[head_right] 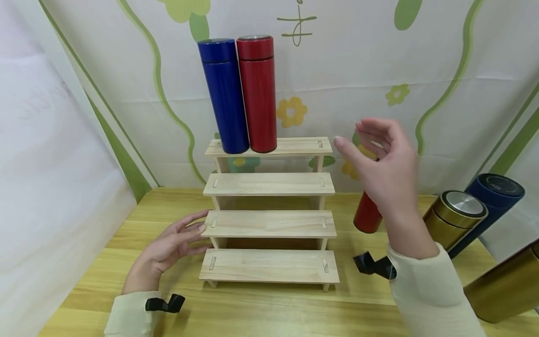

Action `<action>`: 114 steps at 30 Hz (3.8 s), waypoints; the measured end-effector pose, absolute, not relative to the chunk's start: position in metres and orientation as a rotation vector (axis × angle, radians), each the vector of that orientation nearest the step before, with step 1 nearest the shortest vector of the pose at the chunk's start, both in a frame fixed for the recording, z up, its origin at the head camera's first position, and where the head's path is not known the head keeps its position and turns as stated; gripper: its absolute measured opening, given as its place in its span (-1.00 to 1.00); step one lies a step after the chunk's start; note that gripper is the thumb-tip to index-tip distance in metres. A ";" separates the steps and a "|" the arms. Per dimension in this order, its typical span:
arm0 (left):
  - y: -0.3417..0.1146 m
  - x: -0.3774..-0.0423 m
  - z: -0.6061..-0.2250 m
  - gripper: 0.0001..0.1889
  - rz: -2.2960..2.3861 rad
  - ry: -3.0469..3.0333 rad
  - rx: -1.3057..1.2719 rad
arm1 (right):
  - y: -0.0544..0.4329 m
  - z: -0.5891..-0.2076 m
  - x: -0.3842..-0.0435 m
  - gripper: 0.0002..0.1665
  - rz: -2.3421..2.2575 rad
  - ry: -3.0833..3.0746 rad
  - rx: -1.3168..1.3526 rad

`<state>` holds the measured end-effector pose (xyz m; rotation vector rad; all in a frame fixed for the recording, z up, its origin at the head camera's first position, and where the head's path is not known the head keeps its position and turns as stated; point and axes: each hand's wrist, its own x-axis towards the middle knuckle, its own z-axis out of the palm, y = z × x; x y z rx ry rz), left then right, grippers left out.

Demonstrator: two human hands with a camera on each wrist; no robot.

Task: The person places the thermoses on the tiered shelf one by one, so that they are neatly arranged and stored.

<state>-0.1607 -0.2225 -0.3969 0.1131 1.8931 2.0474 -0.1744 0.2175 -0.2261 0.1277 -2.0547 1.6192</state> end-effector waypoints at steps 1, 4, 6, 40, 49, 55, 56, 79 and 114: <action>-0.222 -0.161 -0.397 -0.26 2.047 1.893 0.116 | 0.221 -0.232 -0.172 -0.36 1.644 -2.046 0.110; -0.223 -0.161 -0.397 -0.26 2.045 1.894 0.120 | 0.231 -0.249 -0.166 -0.35 1.736 -1.997 0.056; -0.223 -0.161 -0.397 -0.26 2.042 1.896 0.122 | 0.237 -0.261 -0.163 -0.36 1.801 -1.941 0.042; -0.223 -0.161 -0.395 -0.26 2.027 1.900 0.125 | 0.286 -0.290 -0.114 -0.37 1.236 -1.879 -0.282; -0.223 -0.160 -0.396 -0.26 2.027 1.901 0.135 | 0.313 -0.299 -0.120 -0.38 1.168 -1.819 -0.634; -0.222 -0.160 -0.396 -0.25 2.030 1.893 0.132 | 0.320 -0.305 -0.127 -0.35 1.274 -1.773 -0.668; -0.222 -0.160 -0.396 -0.25 2.030 1.894 0.130 | 0.322 -0.307 -0.129 -0.34 1.286 -1.771 -0.661; -0.222 -0.160 -0.397 -0.25 2.026 1.904 0.123 | 0.353 -0.340 -0.135 0.17 1.381 -2.187 -1.062; -0.223 -0.159 -0.395 -0.26 2.042 1.892 0.130 | 0.329 -0.314 -0.122 -0.18 1.576 -1.771 -0.669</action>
